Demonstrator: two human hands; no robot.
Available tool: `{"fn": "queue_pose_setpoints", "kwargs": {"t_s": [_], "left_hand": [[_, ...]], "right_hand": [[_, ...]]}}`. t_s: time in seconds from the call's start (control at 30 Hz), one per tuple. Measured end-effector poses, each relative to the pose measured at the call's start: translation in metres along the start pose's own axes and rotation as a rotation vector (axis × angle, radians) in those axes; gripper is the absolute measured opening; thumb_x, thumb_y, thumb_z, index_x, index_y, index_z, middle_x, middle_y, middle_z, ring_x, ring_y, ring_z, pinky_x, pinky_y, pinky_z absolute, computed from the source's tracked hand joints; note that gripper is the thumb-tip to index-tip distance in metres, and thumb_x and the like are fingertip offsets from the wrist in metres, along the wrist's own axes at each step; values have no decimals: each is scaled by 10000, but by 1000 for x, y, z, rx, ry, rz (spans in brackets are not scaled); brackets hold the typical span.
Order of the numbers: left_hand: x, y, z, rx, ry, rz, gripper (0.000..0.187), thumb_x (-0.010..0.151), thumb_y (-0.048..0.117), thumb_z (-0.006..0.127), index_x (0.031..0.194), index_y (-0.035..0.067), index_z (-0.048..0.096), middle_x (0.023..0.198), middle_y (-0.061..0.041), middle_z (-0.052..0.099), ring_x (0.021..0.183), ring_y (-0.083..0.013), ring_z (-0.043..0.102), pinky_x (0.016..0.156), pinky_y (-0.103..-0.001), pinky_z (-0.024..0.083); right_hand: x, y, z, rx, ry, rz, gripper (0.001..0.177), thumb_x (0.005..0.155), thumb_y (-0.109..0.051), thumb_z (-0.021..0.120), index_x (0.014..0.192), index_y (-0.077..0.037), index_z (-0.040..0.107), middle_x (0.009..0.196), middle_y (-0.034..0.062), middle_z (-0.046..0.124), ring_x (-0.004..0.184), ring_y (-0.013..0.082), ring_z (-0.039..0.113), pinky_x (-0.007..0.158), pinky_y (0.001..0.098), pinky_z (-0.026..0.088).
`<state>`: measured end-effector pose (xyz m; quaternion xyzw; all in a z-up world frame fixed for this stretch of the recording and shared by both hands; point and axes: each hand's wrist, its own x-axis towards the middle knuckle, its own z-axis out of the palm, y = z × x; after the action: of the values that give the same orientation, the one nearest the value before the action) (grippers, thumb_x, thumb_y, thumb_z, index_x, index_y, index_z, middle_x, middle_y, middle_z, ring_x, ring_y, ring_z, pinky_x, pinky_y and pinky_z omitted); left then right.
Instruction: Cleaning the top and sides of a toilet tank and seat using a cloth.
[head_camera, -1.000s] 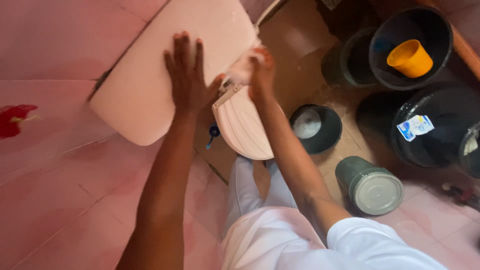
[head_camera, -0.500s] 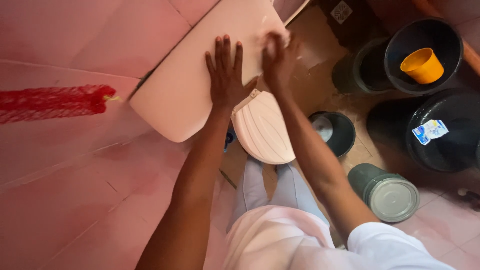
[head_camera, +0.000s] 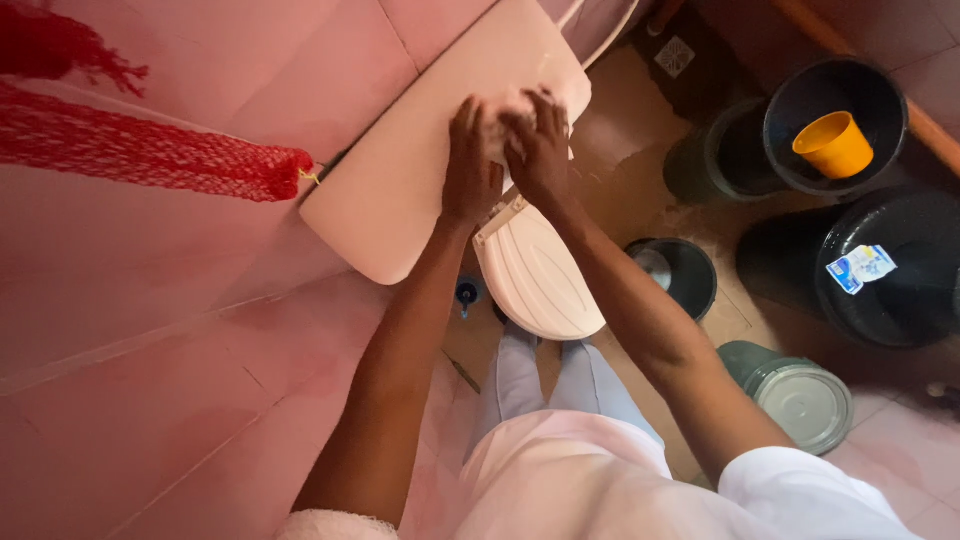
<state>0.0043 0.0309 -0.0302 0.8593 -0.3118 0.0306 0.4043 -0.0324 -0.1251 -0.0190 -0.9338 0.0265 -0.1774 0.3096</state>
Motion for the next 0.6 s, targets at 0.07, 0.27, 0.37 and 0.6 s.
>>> {"fn": "queue_pose_setpoints", "kwargs": {"t_s": [0.07, 0.27, 0.37, 0.6], "left_hand": [[1, 17, -20, -60, 8, -41, 829, 907, -14, 544, 1656, 68, 200, 1724, -204, 209, 1618, -426, 213, 1344, -523, 262], [-34, 13, -64, -45, -24, -63, 722, 912, -46, 567, 1585, 74, 332, 1640, -191, 309, 1551, -414, 313, 1302, -551, 277], [-61, -13, -82, 203, 8, -60, 679, 915, -2, 625, 1547, 55, 381, 1630, -211, 299, 1532, -414, 288, 1271, -616, 199], [-71, -2, -100, 446, -23, -131, 588, 1025, 151, 557, 1552, -24, 365, 1662, -243, 240, 1557, -426, 212, 1257, -600, 205]], "right_hand": [[8, -16, -25, -51, -55, 17, 372, 931, -161, 766, 1292, -188, 678, 1529, 175, 431, 1482, 410, 311, 1197, 694, 225], [36, 10, -20, -80, -128, 189, 499, 955, -186, 745, 1429, -238, 602, 1618, 217, 248, 1505, 469, 124, 1147, 747, 123], [42, 53, 21, -140, -6, 179, 554, 981, -156, 728, 1500, -258, 566, 1654, 241, 183, 1514, 492, 98, 1189, 719, 148], [10, -23, 43, -273, 46, 75, 672, 903, -170, 779, 1522, -276, 542, 1658, 197, 205, 1520, 468, 154, 1220, 696, 144]]}}
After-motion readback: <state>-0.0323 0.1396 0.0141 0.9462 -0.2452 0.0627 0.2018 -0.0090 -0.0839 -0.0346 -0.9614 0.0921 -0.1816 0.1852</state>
